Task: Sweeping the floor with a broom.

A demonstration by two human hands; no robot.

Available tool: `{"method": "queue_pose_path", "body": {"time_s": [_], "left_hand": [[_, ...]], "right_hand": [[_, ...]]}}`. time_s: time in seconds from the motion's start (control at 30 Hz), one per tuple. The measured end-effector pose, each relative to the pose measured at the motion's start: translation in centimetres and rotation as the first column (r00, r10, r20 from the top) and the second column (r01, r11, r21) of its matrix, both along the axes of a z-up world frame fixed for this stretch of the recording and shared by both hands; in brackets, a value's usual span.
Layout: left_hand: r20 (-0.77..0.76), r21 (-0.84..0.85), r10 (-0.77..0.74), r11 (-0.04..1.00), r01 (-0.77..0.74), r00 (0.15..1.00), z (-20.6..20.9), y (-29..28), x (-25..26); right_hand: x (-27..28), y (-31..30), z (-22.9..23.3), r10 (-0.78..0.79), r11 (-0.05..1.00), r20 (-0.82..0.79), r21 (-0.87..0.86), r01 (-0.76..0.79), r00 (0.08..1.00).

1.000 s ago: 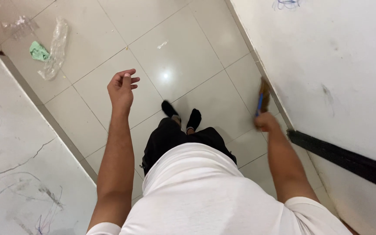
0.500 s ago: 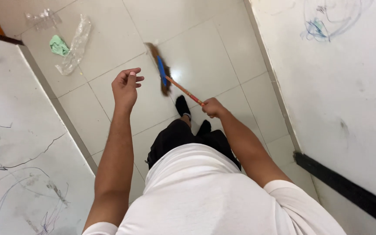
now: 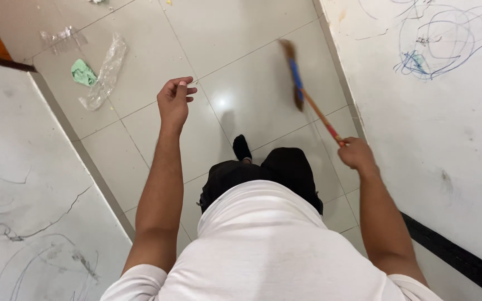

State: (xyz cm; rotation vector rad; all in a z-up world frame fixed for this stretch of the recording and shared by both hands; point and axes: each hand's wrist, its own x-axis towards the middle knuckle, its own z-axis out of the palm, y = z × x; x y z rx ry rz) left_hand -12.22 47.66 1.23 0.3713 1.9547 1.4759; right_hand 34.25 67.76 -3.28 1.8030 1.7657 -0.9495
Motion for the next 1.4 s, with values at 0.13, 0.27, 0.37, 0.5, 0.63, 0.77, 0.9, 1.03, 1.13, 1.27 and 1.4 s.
{"method": "queue_pose_path", "body": {"time_s": [0.13,0.27,0.37,0.5,0.63,0.77,0.9,1.03,1.13,1.27,1.4], "left_hand": [[0.015,0.032,0.006,0.999,-0.006,1.0,0.1,1.7,-0.9],[-0.027,-0.019,0.025,0.999,-0.026,0.999,-0.3,2.0,-1.9],[-0.039,0.016,0.062,0.998,-0.062,0.997,-0.9,1.7,-3.1],[-0.057,-0.044,0.16,0.986,-0.162,0.986,1.2,2.5,-3.7],[-0.076,-0.09,0.21,0.972,-0.217,0.975,1.5,5.3,-3.9],[-0.04,-0.027,0.223,0.974,-0.224,0.974,0.5,9.4,-3.5],[-0.039,0.0,0.208,0.978,-0.209,0.977,0.0,13.8,-3.2],[-0.076,-0.109,0.241,0.963,-0.248,0.968,1.6,16.6,-2.8],[-0.05,0.012,0.259,0.966,-0.259,0.965,1.4,17.2,-2.9],[-0.066,-0.019,0.298,0.954,-0.3,0.952,2.2,17.4,-2.6],[-0.127,-0.096,0.316,0.939,-0.329,0.94,1.7,18.0,-2.5]], "right_hand": [[0.6,3.7,0.2,-0.027,1.0,0.154,0.01,0.026,0.988],[2.5,8.0,-6.2,-0.182,0.983,0.142,0.039,0.178,0.973],[2.4,11.7,-13.6,-0.316,0.949,0.029,0.018,0.316,0.948],[-3.3,14.7,-19.2,0.045,0.98,-0.167,-0.184,-0.076,0.985],[-12.7,14.7,-15.2,-0.43,0.889,-0.143,-0.242,0.39,0.891],[-14.4,19.0,-12.0,-0.374,0.894,-0.196,-0.337,0.296,0.906],[-14.1,23.8,-5.2,-0.426,0.879,-0.295,-0.359,0.314,0.855],[-11.7,28.7,-4.1,-0.338,0.93,-0.29,-0.25,0.27,0.895],[-11.0,32.3,-4.7,-0.276,0.956,-0.279,-0.18,0.232,0.92],[-10.7,34.8,-9.8,0.015,0.999,-0.01,-0.039,-0.015,1.0],[-15.3,32.8,-14.6,-0.044,0.99,-0.042,-0.136,0.038,0.998]]}}
